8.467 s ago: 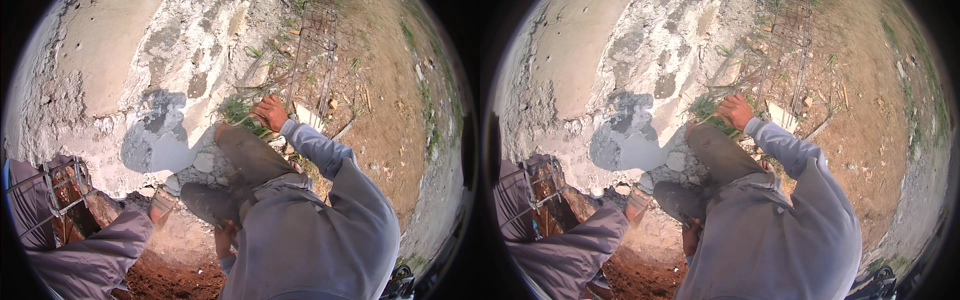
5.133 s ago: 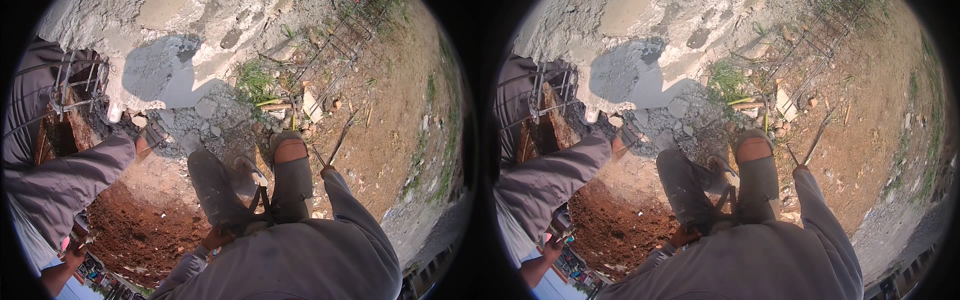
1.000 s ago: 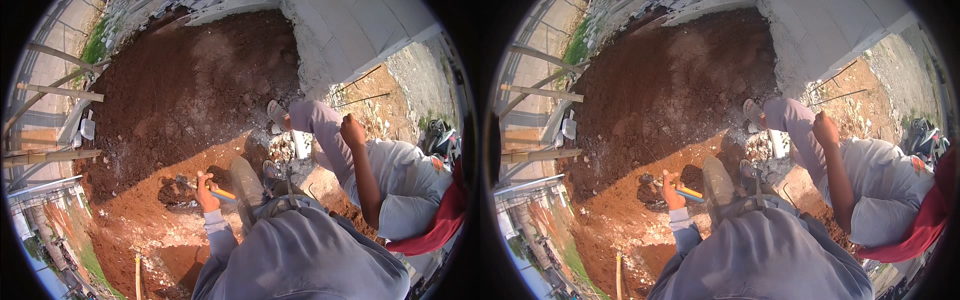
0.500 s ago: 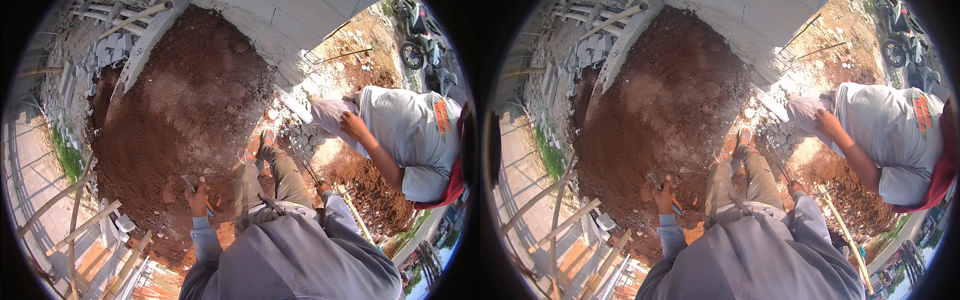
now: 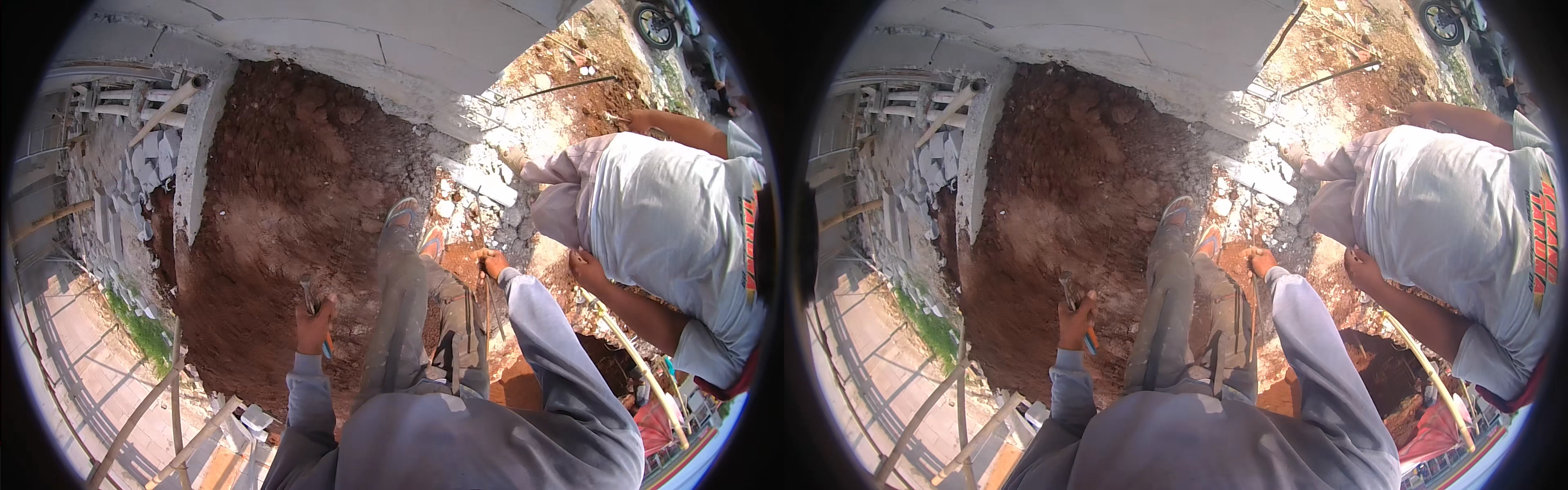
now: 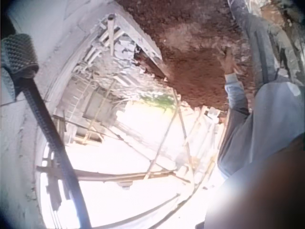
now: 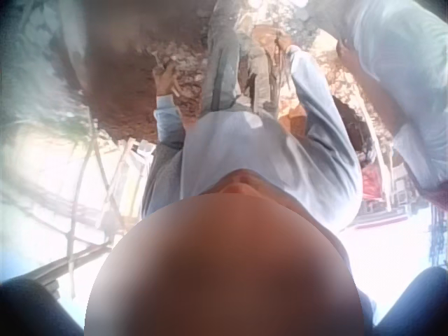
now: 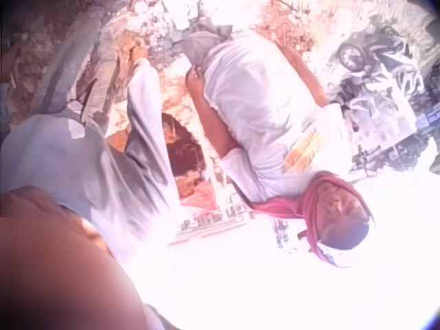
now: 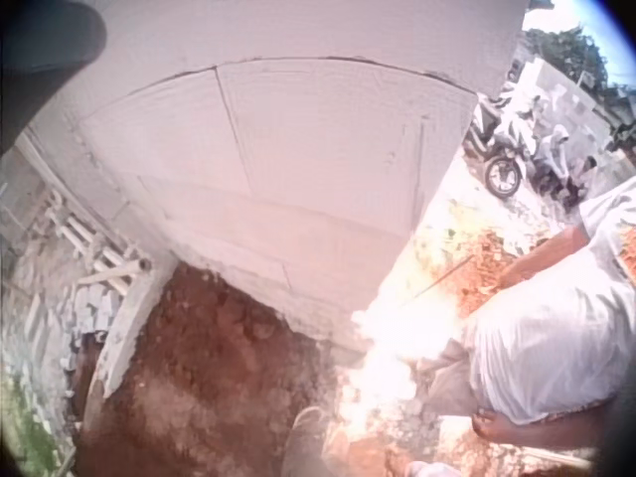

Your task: The person uses pliers to cut and bend small metal wires, then wraps them around vertical rebar rods embedded in a concrete wall to secure them. Another worker assists by holding the rebar in place. The task is performed at a construction site with exposed soil and building materials nearby.

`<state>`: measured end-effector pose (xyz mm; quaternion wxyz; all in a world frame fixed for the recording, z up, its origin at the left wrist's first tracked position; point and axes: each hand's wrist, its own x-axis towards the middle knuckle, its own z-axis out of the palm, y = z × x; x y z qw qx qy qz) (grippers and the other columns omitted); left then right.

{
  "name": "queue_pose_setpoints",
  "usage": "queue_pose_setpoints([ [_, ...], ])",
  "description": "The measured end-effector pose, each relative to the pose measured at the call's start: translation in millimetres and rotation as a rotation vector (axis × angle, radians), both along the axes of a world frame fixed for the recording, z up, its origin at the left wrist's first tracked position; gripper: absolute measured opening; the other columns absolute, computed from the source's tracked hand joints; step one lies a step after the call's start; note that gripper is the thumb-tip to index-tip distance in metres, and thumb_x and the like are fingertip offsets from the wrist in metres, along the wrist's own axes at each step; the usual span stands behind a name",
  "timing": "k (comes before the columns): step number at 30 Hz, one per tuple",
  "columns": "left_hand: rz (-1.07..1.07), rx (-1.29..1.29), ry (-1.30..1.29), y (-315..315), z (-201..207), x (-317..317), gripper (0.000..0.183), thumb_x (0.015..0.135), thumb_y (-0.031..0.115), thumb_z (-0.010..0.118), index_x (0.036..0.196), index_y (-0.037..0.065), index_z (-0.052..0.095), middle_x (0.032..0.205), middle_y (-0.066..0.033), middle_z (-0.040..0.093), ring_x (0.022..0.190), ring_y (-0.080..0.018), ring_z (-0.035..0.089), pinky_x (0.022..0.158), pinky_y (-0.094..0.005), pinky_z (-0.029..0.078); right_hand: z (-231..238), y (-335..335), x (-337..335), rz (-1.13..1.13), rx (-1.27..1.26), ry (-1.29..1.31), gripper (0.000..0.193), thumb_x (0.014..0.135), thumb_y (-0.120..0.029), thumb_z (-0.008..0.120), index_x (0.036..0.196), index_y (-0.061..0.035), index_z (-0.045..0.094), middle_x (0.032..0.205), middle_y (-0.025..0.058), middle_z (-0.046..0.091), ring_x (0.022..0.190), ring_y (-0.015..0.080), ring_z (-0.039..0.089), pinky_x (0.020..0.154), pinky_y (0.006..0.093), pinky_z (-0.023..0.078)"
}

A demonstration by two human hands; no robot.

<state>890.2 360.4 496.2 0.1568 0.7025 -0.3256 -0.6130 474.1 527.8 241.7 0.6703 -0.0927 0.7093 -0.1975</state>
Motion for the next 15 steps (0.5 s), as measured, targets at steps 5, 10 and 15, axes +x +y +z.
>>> queue_pose_setpoints([
  [5, -0.052, 0.024, -0.091, -34, -42, -4, 0.031, 0.09, 0.022, 0.071, 0.066, 0.01, 0.056, 0.055, -0.0002, 0.053, 0.043, -0.0081, 0.045, 0.042, -0.027, 0.034, -54, -124, -7, -0.434, 0.058, 0.039, 0.021, 0.084, -0.01, 0.055, 0.088, 0.0007, 0.073, 0.065, 0.0095, 0.059, 0.05, 0.0199, 0.052, 0.045, 0.0322, 0.04],
  [10, -0.057, 0.023, -0.295, -35, -80, 51, 0.028, 0.087, 0.019, 0.073, 0.069, 0.009, 0.055, 0.057, 0.0027, 0.05, 0.047, -0.0069, 0.044, 0.044, -0.0275, 0.034, -127, -246, 40, -0.674, 0.095, 0.097, 0.027, 0.09, -0.016, 0.048, 0.094, 0.0031, 0.066, 0.074, 0.0157, 0.063, 0.055, 0.0254, 0.061, 0.053, 0.0406, 0.058],
  [15, -0.108, -0.061, -0.318, -43, -80, 59, 0.031, 0.088, 0.017, 0.07, 0.068, 0.008, 0.049, 0.06, 0.005, 0.045, 0.057, -0.0044, 0.04, 0.048, -0.0276, 0.032, -38, -363, 76, -0.525, -0.039, -0.2, 0.044, 0.096, -0.035, 0.054, 0.126, -0.0023, 0.058, 0.103, 0.0221, 0.065, 0.091, 0.0357, 0.067, 0.074, 0.0488, 0.058],
])
